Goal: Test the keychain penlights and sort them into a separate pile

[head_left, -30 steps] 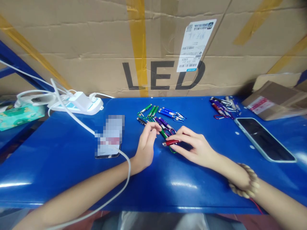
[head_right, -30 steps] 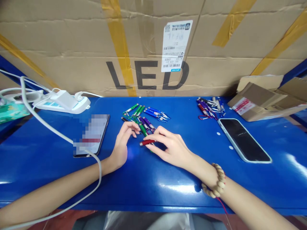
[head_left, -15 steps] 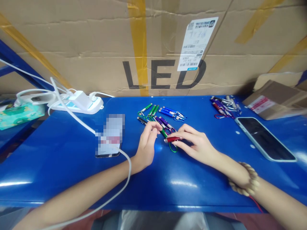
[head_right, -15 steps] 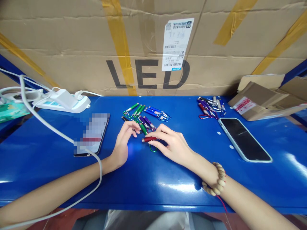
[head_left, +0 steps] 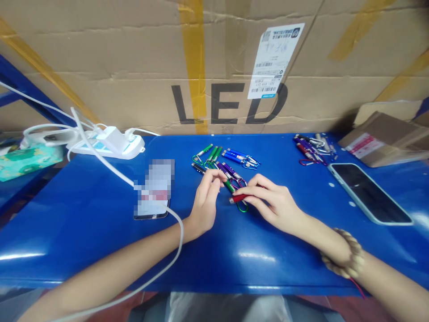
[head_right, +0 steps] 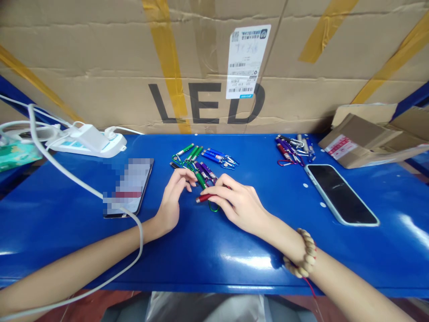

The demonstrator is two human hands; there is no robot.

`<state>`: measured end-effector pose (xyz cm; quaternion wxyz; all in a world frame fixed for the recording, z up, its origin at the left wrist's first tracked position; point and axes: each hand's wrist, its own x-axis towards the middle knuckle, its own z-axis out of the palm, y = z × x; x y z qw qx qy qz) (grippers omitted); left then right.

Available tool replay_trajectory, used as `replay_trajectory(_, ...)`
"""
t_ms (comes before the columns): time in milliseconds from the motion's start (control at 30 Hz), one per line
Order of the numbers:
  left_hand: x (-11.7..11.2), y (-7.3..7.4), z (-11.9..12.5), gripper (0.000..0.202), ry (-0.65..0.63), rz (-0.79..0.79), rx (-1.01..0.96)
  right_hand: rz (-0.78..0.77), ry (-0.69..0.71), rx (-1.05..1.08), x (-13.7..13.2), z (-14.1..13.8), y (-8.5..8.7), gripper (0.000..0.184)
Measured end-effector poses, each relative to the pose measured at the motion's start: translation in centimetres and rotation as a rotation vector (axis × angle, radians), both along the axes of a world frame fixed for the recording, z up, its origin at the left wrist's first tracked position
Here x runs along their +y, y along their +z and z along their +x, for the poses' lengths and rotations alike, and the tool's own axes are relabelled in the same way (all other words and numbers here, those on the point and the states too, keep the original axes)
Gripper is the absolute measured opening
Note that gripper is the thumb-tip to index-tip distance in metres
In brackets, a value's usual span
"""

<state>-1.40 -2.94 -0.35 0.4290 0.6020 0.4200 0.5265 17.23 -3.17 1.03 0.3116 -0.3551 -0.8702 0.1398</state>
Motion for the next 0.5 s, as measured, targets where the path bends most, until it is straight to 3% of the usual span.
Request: replay_trajectory(500,-0.14,0.13,0.08,0.017,-0.018,-0.017,-0.029,0.027,0.015,-0.004,0.28,-0.12,0.09,0.020)
